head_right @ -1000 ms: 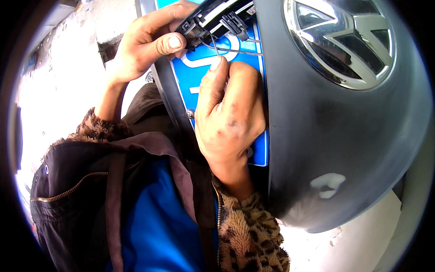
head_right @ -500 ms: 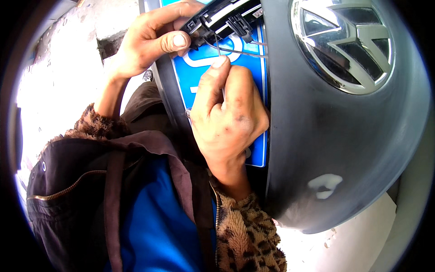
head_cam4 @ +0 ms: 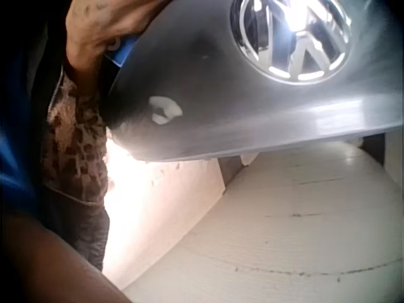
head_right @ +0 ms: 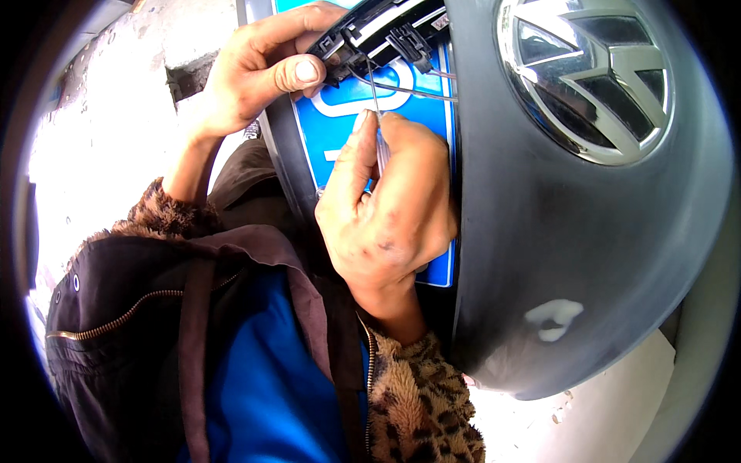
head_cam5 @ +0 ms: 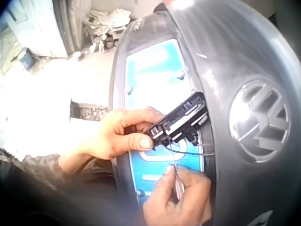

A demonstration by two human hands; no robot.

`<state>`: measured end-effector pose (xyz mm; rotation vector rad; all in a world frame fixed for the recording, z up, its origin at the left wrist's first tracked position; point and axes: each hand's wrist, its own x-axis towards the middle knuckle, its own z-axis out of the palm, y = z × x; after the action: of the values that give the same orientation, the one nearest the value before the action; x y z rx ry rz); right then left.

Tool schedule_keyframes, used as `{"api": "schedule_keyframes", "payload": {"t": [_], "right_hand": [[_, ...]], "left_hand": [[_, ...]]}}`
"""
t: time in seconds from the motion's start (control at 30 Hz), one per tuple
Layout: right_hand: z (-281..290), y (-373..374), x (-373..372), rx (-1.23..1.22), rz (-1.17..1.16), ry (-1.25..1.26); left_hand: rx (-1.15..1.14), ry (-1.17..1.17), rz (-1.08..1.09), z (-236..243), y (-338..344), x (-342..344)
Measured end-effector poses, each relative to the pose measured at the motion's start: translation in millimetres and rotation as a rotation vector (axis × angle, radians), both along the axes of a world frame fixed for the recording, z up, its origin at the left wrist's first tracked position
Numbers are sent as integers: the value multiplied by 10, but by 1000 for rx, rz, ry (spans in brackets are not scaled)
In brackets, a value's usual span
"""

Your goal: The person installs a rear camera on a vehicle license plate area by inserting wires, using a screwdriver to secure the housing, and adjusting the component into place.

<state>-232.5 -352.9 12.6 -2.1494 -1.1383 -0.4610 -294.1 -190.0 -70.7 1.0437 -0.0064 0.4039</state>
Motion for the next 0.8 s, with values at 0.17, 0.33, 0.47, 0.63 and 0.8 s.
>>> {"api": "schedule_keyframes", "payload": {"t": [0.17,0.33,0.47,0.63,0.8], "right_hand": [[-56,-5,1,42,-1,-3],[-67,-11,8,65,-42,159],[-85,8,34,90,-22,149],[-60,16,48,50,-65,190],[-19,64,78,19,-59,182]], "left_hand": [[-4,3,14,-6,-5,-3],[-58,-36,48,-25,-27,16],[-11,-18,12,-32,5,21],[65,48,66,-26,0,29],[291,4,182,-6,13,89]]}}
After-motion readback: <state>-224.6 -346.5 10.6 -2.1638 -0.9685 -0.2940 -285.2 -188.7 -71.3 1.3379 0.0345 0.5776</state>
